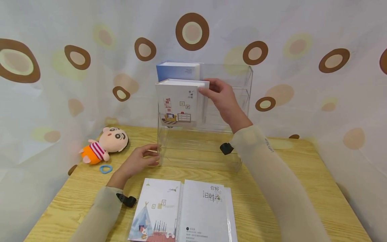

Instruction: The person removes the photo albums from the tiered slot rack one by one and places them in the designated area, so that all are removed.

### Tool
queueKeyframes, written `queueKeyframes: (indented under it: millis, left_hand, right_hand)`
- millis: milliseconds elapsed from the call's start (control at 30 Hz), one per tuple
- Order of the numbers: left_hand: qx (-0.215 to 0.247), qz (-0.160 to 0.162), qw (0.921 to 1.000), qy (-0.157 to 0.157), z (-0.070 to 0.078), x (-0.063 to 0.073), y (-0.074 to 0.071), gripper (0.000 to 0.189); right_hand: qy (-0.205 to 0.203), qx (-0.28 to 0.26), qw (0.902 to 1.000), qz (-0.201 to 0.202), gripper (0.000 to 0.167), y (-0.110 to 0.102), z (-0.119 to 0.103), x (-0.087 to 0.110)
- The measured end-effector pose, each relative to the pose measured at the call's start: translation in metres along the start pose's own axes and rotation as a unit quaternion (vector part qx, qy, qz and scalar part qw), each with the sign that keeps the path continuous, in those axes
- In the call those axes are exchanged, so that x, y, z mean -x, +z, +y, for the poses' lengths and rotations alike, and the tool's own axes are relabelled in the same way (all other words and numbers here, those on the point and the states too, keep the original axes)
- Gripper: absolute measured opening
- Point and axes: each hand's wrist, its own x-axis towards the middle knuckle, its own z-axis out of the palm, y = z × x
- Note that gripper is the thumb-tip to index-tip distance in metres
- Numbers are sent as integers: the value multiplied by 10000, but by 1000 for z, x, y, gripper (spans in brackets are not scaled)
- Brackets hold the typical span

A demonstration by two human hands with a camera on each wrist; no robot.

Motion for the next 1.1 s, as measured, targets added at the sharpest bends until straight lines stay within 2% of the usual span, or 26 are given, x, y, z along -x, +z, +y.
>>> queueKeyframes:
  millis: [300, 600, 867, 1100]
  left_hand:
    - [132, -31, 9999, -41, 1, 2, 0, 60]
    - [122, -21, 9999, -45, -1, 1, 0, 59]
    - [46, -11, 10000, -22, -1, -1, 0, 59]
    - [39, -17, 10000, -27, -1, 0, 0, 60]
  right_hand:
    - [16, -327, 9993, -158, 38, 7, 2, -3]
    - [81, -544, 9982, -225, 40, 13, 4, -7]
    - [161, -758, 9969, -143, 41, 22, -1, -9]
    - [116, -1001, 9949, 69, 30, 26, -1, -7]
